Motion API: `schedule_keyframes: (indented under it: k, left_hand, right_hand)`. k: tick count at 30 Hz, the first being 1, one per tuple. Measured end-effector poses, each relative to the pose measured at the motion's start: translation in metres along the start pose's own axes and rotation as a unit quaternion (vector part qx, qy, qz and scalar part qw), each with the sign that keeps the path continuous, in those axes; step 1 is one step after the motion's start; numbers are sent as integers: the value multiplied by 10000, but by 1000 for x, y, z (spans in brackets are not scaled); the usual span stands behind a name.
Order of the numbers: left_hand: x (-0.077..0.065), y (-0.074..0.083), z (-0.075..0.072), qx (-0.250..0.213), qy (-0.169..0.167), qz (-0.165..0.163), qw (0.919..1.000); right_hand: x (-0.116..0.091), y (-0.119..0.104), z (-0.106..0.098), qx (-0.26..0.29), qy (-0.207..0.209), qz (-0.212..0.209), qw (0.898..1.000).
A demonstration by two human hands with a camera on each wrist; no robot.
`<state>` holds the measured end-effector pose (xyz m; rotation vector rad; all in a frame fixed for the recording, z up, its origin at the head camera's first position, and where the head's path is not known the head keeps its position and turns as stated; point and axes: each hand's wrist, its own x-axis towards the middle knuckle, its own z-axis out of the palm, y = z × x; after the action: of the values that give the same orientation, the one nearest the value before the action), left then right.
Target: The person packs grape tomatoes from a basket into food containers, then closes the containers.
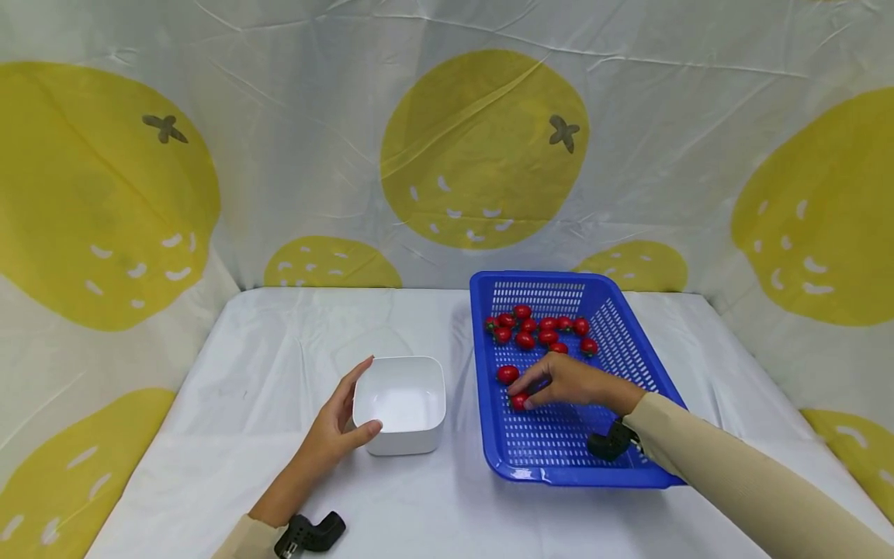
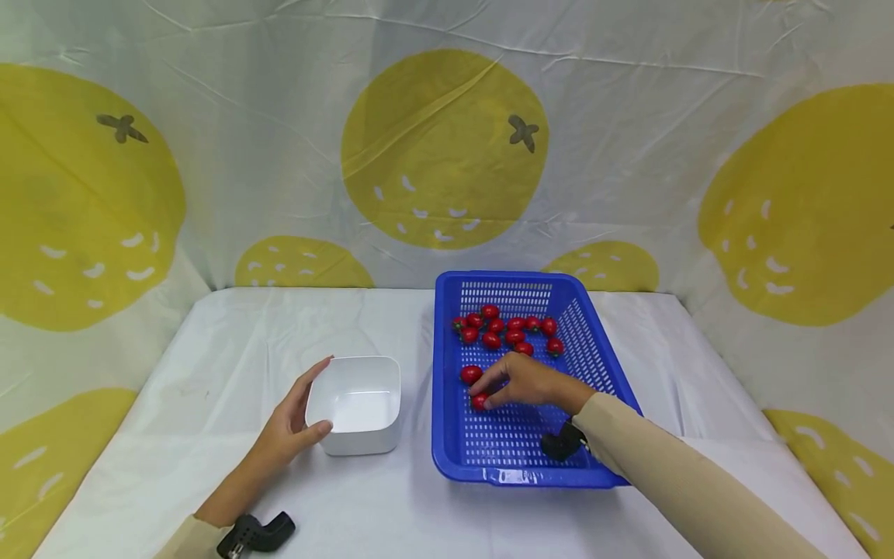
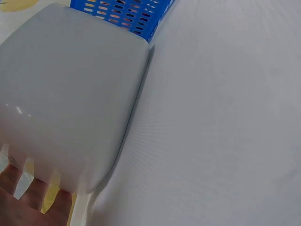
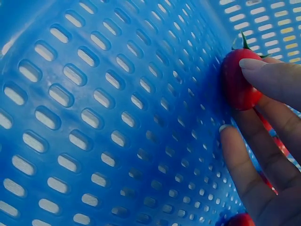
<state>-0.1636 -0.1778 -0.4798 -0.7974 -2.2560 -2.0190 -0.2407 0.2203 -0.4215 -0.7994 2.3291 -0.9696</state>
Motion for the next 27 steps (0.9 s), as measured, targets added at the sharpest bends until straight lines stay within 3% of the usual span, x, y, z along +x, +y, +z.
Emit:
schedule_keyframes:
  k: [15, 27]
  left_hand:
    - [0, 1, 0, 61, 3, -38, 10000]
    - [-1, 1, 0, 86, 23, -40, 10000]
  right_hand:
    - [0, 2, 2, -364, 4, -56, 9993]
    - [0, 1, -1, -78, 63, -8, 9999]
